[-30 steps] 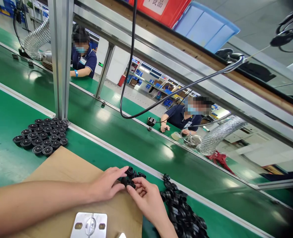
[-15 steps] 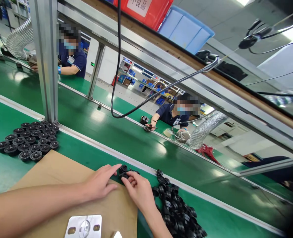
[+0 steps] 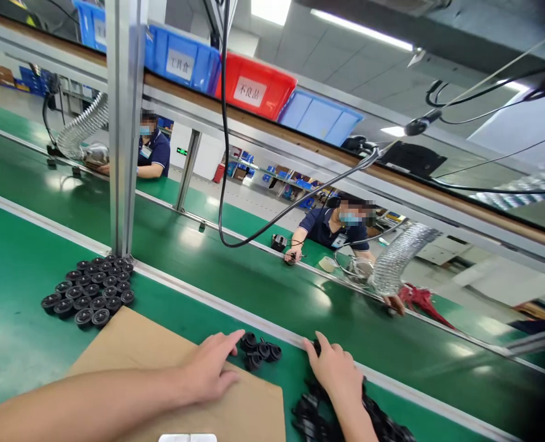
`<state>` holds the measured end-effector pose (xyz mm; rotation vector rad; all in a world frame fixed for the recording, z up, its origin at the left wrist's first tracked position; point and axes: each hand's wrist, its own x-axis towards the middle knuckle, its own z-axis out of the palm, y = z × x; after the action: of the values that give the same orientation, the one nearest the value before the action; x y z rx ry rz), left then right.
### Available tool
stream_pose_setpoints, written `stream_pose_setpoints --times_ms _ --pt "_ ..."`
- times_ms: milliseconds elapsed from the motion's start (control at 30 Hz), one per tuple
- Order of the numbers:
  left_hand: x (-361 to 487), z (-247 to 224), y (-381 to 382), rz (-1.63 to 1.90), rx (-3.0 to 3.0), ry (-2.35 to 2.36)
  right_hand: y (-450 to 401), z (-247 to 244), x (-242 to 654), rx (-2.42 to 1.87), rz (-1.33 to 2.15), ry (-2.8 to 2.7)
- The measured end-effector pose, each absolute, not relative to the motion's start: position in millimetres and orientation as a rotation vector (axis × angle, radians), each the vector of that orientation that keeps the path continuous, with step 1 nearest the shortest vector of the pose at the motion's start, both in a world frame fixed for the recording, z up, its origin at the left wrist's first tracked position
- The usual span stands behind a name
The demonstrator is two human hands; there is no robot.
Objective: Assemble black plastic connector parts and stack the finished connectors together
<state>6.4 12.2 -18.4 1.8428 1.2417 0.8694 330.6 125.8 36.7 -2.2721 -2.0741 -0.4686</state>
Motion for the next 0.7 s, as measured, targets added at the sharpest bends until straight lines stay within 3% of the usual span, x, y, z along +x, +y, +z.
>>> stream_pose_setpoints --times_ms 467,700 --pt "8.3 -14.1 30.3 0.710 1.939 1.348 170.8 33.7 339.8 -2.050 -0.168 -2.175" --pt "-54.8 47.9 29.8 0.294 2.647 1.362 145.9 53.3 336.9 -1.888 0.068 -1.963"
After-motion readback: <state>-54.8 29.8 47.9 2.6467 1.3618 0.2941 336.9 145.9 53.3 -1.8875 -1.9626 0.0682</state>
